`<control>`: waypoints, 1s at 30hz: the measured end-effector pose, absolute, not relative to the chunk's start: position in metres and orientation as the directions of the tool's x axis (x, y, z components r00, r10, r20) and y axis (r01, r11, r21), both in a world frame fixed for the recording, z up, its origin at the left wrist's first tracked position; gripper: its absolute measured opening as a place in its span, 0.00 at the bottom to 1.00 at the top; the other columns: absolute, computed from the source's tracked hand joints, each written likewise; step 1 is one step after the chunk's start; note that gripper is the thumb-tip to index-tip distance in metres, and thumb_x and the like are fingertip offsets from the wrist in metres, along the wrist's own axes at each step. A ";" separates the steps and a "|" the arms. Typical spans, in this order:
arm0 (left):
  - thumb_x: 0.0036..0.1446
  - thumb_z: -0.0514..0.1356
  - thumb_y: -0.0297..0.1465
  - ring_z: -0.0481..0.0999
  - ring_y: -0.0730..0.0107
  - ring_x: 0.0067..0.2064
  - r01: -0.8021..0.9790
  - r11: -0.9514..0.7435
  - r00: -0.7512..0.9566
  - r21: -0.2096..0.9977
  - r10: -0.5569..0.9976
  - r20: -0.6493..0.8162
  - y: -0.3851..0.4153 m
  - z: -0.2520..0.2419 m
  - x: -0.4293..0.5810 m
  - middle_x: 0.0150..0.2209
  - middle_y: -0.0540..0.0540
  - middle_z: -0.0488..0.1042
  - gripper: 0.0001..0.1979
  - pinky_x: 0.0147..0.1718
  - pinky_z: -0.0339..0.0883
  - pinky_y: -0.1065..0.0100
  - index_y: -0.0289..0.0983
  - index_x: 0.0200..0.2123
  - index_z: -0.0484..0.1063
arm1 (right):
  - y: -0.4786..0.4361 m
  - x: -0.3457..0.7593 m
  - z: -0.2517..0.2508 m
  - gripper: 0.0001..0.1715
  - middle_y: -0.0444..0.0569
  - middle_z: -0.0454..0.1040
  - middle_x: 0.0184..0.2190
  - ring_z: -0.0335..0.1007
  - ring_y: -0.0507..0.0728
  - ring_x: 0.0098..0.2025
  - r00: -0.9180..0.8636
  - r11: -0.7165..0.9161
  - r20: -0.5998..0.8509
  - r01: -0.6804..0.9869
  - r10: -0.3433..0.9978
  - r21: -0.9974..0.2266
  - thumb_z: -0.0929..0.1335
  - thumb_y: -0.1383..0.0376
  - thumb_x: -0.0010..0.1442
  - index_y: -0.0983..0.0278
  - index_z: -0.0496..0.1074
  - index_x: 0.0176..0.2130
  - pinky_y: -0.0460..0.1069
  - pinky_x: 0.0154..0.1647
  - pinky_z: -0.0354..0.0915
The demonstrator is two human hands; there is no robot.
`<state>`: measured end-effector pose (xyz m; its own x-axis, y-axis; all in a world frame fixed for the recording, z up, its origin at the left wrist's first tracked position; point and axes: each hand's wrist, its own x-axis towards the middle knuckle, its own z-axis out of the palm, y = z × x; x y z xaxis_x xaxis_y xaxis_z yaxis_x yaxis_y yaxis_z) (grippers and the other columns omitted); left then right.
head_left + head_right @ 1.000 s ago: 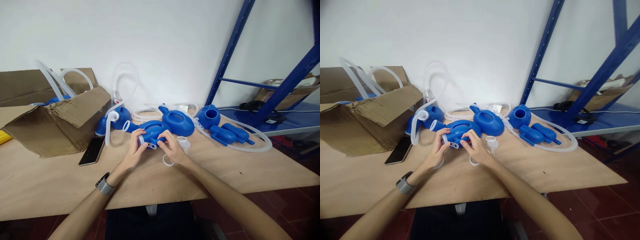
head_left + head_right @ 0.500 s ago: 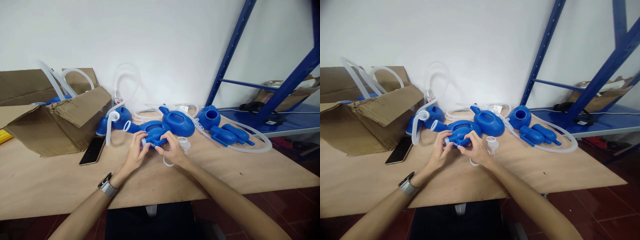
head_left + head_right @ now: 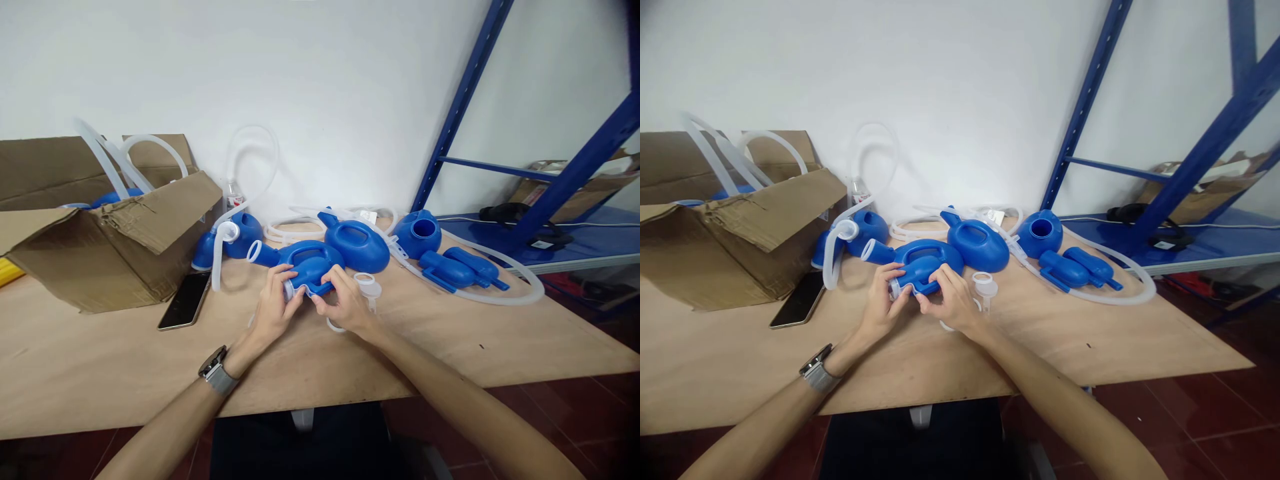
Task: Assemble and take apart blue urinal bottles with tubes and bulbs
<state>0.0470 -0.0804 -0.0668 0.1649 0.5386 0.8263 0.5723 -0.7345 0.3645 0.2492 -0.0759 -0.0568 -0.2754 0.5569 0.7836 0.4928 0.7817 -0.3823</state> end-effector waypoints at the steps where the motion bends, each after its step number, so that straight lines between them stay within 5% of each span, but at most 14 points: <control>1: 0.70 0.59 0.38 0.76 0.55 0.54 0.575 -0.731 0.161 0.366 0.540 0.826 -0.081 -0.067 0.047 0.53 0.38 0.71 0.13 0.52 0.74 0.50 0.40 0.53 0.66 | -0.076 0.249 -0.057 0.11 0.45 0.64 0.32 0.63 0.56 0.32 -0.272 0.786 0.791 0.491 0.548 -0.376 0.68 0.56 0.64 0.58 0.63 0.37 0.52 0.32 0.61; 15: 0.65 0.63 0.40 0.75 0.52 0.55 0.550 -0.756 0.262 0.354 0.558 0.787 -0.082 -0.059 0.035 0.54 0.38 0.70 0.22 0.53 0.73 0.49 0.40 0.57 0.65 | -0.077 0.248 -0.059 0.07 0.46 0.65 0.31 0.64 0.59 0.34 -0.308 0.810 0.798 0.478 0.518 -0.340 0.67 0.60 0.62 0.58 0.63 0.37 0.54 0.35 0.63; 21: 0.70 0.57 0.35 0.71 0.53 0.61 0.583 -0.756 0.375 0.299 0.577 0.726 -0.082 -0.058 0.032 0.60 0.39 0.64 0.18 0.56 0.73 0.53 0.46 0.61 0.73 | -0.075 0.251 -0.061 0.08 0.46 0.66 0.32 0.65 0.59 0.35 -0.311 0.798 0.778 0.476 0.545 -0.369 0.67 0.58 0.63 0.58 0.64 0.38 0.54 0.37 0.63; 30: 0.71 0.57 0.32 0.72 0.54 0.58 0.536 -0.813 0.407 0.228 0.486 0.773 -0.081 -0.059 0.031 0.62 0.38 0.63 0.09 0.54 0.73 0.54 0.42 0.46 0.78 | -0.074 0.252 -0.063 0.09 0.47 0.66 0.33 0.65 0.60 0.36 -0.317 0.795 0.775 0.489 0.546 -0.360 0.67 0.57 0.65 0.58 0.64 0.39 0.54 0.37 0.63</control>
<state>0.0306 -0.0814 -0.0592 0.4073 0.4859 0.7733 0.5363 -0.8126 0.2282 0.2518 -0.0735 -0.0629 -0.3173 0.5464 0.7751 0.4885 0.7947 -0.3602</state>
